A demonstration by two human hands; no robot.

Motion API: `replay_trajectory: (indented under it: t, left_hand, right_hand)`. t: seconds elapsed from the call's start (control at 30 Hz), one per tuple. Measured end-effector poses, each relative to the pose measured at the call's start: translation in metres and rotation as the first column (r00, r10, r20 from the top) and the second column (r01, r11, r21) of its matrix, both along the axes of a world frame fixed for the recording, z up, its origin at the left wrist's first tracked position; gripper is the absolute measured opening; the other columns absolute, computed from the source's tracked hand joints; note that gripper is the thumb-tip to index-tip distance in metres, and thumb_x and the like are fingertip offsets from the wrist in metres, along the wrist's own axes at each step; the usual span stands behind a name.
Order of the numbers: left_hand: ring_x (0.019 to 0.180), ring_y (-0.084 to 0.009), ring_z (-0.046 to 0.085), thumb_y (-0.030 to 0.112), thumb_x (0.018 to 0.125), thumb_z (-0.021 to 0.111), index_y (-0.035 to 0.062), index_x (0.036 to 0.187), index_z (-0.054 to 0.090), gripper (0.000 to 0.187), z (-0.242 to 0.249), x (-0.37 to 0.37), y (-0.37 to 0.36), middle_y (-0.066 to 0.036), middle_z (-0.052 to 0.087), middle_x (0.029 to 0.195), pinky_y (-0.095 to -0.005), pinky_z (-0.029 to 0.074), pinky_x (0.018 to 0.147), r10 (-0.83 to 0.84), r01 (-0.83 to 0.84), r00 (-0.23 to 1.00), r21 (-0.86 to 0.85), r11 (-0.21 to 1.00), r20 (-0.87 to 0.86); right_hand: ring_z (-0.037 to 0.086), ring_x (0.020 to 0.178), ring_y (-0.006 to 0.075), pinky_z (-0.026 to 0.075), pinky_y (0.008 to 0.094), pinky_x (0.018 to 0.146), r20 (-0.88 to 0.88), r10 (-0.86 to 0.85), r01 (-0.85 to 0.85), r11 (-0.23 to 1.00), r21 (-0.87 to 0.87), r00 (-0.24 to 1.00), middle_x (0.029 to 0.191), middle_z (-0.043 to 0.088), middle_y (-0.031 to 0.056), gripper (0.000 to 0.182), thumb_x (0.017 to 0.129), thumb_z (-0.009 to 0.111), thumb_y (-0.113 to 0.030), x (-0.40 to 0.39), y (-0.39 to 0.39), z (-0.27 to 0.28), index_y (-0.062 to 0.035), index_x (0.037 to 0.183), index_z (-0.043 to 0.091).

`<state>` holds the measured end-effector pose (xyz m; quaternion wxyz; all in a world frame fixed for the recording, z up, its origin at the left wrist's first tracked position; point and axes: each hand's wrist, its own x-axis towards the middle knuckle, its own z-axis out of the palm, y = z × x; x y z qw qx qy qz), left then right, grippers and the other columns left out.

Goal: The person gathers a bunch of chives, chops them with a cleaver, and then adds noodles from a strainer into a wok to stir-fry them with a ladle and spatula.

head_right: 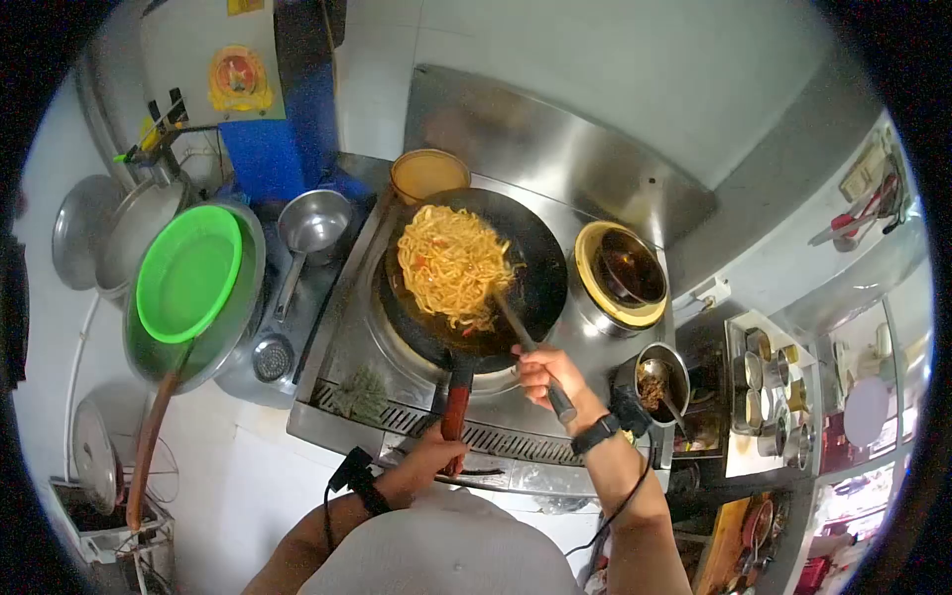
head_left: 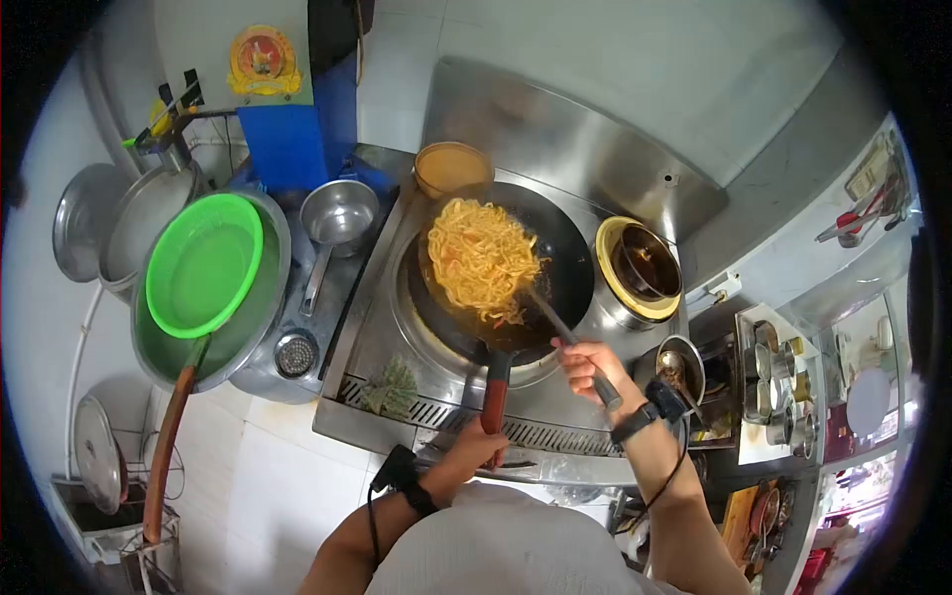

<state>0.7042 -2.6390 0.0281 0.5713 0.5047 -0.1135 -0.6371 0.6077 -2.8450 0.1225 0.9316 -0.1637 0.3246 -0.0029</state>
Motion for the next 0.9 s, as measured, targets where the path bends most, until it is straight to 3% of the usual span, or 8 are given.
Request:
replay_trajectory:
  t: [0.17,0.37,0.43,0.57,0.63,0.7,0.77,0.9]
  left_hand:
    - [0.039,-0.0141,0.047,0.000,0.070,0.052,0.0055,0.089,0.035,0.026,-0.005,-0.004,-0.001,-0.004,0.046,0.054,-0.0267,0.037,0.032,-0.045,0.045,0.996,-0.001,0.999,-0.073]
    - [0.038,-0.0128,0.046,0.001,0.070,0.051,0.0049,0.082,0.038,0.019,-0.013,-0.006,0.001,-0.004,0.046,0.053,-0.0250,0.036,0.032,-0.035,0.033,0.998,-0.034,0.999,-0.060]
    - [0.038,-0.0124,0.046,0.003,0.070,0.051,0.0039,0.078,0.040,0.013,-0.011,-0.007,0.003,-0.003,0.046,0.051,-0.0238,0.035,0.033,-0.003,-0.001,0.997,-0.055,0.999,-0.072]
    - [0.071,-0.0191,0.054,0.016,0.076,0.056,-0.0002,0.091,0.046,0.025,-0.019,0.000,0.001,-0.012,0.052,0.078,-0.0300,0.044,0.059,0.098,-0.064,0.949,-0.120,0.991,0.299]
    - [0.090,-0.0243,0.050,0.022,0.079,0.054,0.0023,0.113,0.042,0.041,-0.018,0.029,-0.010,-0.016,0.048,0.100,-0.0351,0.042,0.073,0.270,-0.141,0.363,-0.234,0.962,0.892]
    - [0.100,-0.0308,0.044,0.026,0.079,0.053,0.0035,0.113,0.046,0.041,0.026,0.067,-0.031,-0.020,0.041,0.112,-0.0386,0.037,0.081,0.236,0.013,0.211,-0.244,0.970,0.948]
    - [0.107,-0.0332,0.038,0.031,0.079,0.050,0.0053,0.110,0.050,0.040,0.048,0.091,-0.060,-0.017,0.038,0.117,-0.0450,0.031,0.085,0.200,0.101,-0.154,-0.186,0.977,0.968]
    - [0.122,-0.0316,0.016,0.044,0.081,0.039,0.0099,0.117,0.046,0.050,0.044,0.113,-0.128,-0.015,0.025,0.130,-0.0516,0.013,0.095,-0.074,0.199,-0.322,0.144,0.969,0.944]
  right_hand:
    - [0.035,0.035,0.0070,0.025,0.0207,0.030,-0.342,0.044,-0.258,0.749,-0.611,0.939,0.053,0.037,-0.0002,0.037,0.073,0.050,-0.005,-0.027,0.017,0.067,-0.0068,0.108,0.039]
    - [0.038,0.035,0.0101,0.031,0.0238,0.031,-0.488,0.014,-0.442,0.448,-0.777,0.873,0.052,0.039,0.0022,0.042,0.073,0.045,0.000,-0.049,0.032,0.085,0.0013,0.113,0.033]
    - [0.038,0.034,0.0100,0.031,0.0233,0.031,-0.544,-0.086,-0.520,0.205,-0.829,0.835,0.051,0.038,0.0017,0.043,0.073,0.046,-0.001,-0.053,0.028,0.066,0.0010,0.114,0.032]
    - [0.038,0.033,0.0103,0.031,0.0233,0.030,-0.520,-0.129,-0.454,0.342,-0.823,0.844,0.051,0.039,0.0018,0.041,0.073,0.046,-0.001,-0.055,0.033,0.049,0.0013,0.112,0.032]
    - [0.038,0.033,0.0106,0.031,0.0234,0.029,-0.418,-0.167,-0.268,0.550,-0.791,0.893,0.051,0.040,0.0024,0.038,0.073,0.046,-0.001,-0.059,0.044,0.047,0.0019,0.109,0.033]
    - [0.038,0.032,0.0105,0.031,0.0233,0.028,-0.389,-0.178,-0.216,0.594,-0.775,0.904,0.050,0.041,0.0027,0.039,0.073,0.045,0.000,-0.064,0.053,0.040,0.0029,0.110,0.033]
    - [0.037,0.031,0.0100,0.032,0.0233,0.029,-0.319,-0.204,-0.129,0.622,-0.772,0.926,0.049,0.040,0.0023,0.040,0.073,0.045,0.001,-0.069,0.063,0.031,0.0036,0.111,0.033]
    - [0.039,0.032,0.0100,0.032,0.0225,0.029,-0.254,-0.241,-0.043,0.640,-0.767,0.937,0.049,0.040,0.0017,0.039,0.073,0.044,0.001,-0.080,0.085,0.026,0.0035,0.111,0.034]
